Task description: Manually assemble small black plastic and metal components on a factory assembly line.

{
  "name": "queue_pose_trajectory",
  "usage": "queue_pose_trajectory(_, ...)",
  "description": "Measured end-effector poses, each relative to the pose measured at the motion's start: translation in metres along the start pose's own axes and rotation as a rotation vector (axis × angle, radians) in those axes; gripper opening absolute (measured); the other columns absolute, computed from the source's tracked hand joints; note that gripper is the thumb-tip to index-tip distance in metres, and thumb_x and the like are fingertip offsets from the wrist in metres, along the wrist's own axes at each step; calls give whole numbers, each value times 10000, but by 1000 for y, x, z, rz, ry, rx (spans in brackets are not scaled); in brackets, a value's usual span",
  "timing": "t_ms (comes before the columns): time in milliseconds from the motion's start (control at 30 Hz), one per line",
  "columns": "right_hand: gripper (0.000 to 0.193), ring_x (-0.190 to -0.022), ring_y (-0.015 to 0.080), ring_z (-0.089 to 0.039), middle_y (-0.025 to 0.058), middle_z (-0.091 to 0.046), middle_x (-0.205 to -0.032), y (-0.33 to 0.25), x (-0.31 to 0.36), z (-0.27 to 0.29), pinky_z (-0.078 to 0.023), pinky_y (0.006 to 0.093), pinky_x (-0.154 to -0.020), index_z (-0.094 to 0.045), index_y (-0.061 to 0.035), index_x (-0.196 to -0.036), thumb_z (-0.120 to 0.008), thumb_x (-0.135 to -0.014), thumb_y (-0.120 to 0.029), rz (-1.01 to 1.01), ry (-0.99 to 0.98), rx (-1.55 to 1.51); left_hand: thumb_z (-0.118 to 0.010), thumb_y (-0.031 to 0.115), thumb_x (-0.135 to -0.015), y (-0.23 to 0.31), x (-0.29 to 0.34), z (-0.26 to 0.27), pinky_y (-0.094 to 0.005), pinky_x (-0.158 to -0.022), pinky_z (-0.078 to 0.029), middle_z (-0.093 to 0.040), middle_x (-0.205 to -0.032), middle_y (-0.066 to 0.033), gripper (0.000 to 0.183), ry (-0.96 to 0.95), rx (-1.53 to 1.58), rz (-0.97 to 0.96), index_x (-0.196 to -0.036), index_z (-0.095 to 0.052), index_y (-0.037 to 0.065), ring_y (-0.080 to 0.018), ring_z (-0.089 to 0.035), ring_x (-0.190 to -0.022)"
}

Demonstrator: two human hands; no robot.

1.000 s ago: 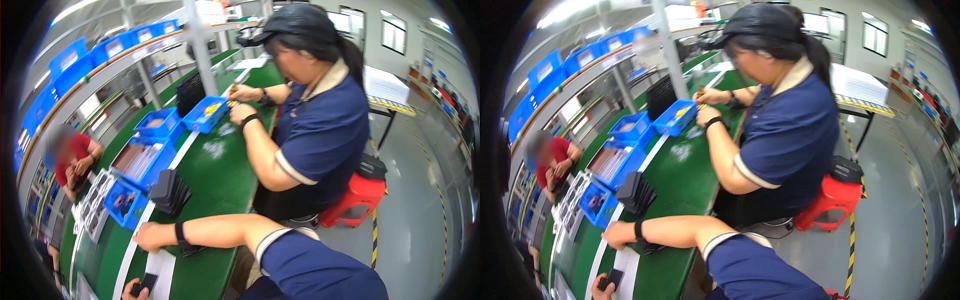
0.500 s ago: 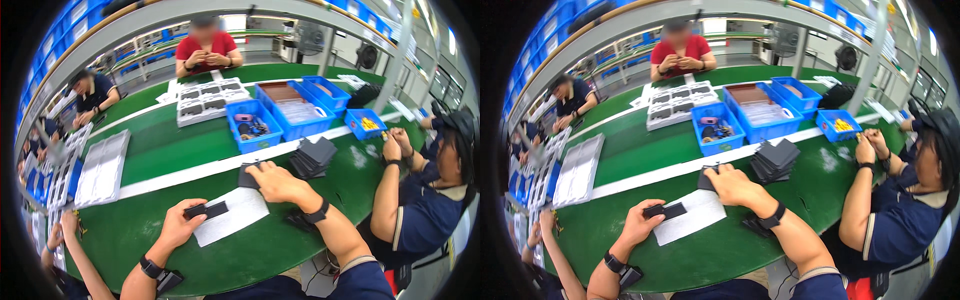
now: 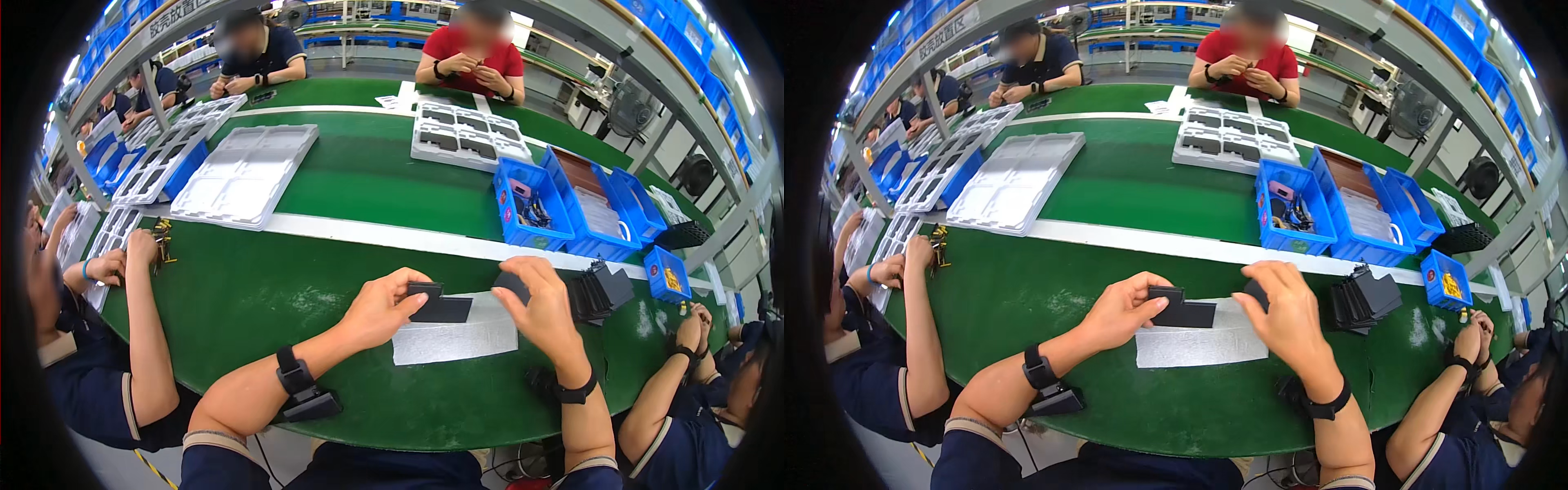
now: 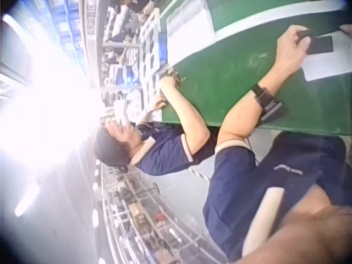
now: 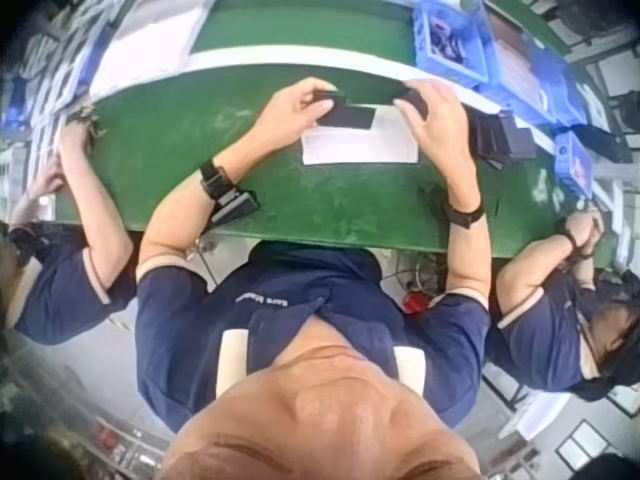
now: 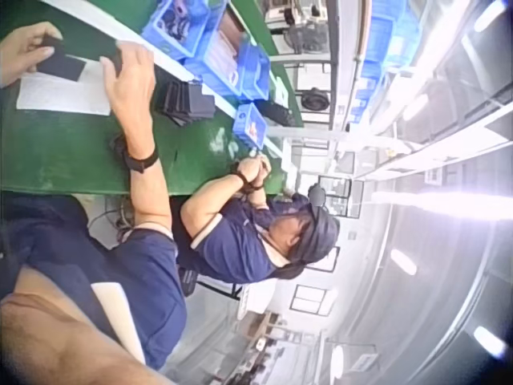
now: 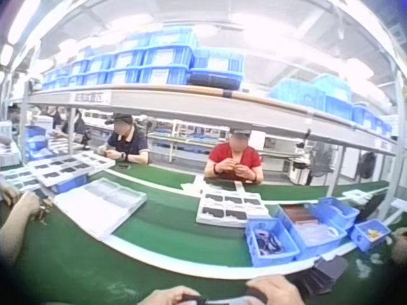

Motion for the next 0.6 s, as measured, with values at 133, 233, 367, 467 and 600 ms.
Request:
queue_pose_trajectory(133, 226, -861, 290, -614, 142, -645, -911, -25, -1, -17, -488, 359, -746, -642, 11, -949, -694, -743, -67, -11, 7, -341, -557, 145, -921, -2, 1, -2, -215, -657, -488, -637, -932, 1, 204, 14, 77, -12, -1099, -558, 44, -40, -567, -792)
queue_pose_trajectory(233, 186, -831, 262, -620, 128, -655, -870, -18, -1, -27, -484, 328, -706, -652, 5, -928, -678, -761, -71, -109, -68, -404, -576, 167, -915, -2, 3, -3, -209, -648, -488, -634, -933, -1, 208, 20, 66, -2, -1082, -575, 43, -34, -559, -778)
queue_pose_trajectory(367, 166, -755, 205, -626, 111, -666, -827, -4, 8, -52, -469, 287, -641, -665, -2, -916, -676, -778, -94, -279, -130, -589, -607, 172, -896, 1, 3, -8, -203, -646, -484, -631, -923, 3, 211, 11, 17, -39, -1057, -600, 35, -30, -555, -763)
queue_pose_trajectory(467, 178, -717, 189, -627, 108, -670, -808, -5, 15, -66, -471, 286, -626, -675, 2, -901, -701, -767, -112, -334, -101, -673, -620, 152, -883, 9, 5, -10, -197, -643, -479, -637, -892, 0, 198, 44, 7, -107, -1032, -624, 20, -34, -557, -742)
queue_pose_trajectory(600, 169, -727, 218, -637, 122, -684, -809, -24, 14, -58, -492, 293, -632, -691, 4, -884, -712, -753, -101, -134, -10, -532, -633, 121, -864, 21, 10, -8, -202, -637, -486, -656, -835, -23, 179, 98, -27, -207, -986, -650, -10, -51, -575, -724)
Point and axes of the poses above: each hand's wrist, its own x-axis away from the middle knuckle, its own z-axis out of the back of the hand, y = z × x, the point moved 6 cm from there along -x, towards the middle knuckle
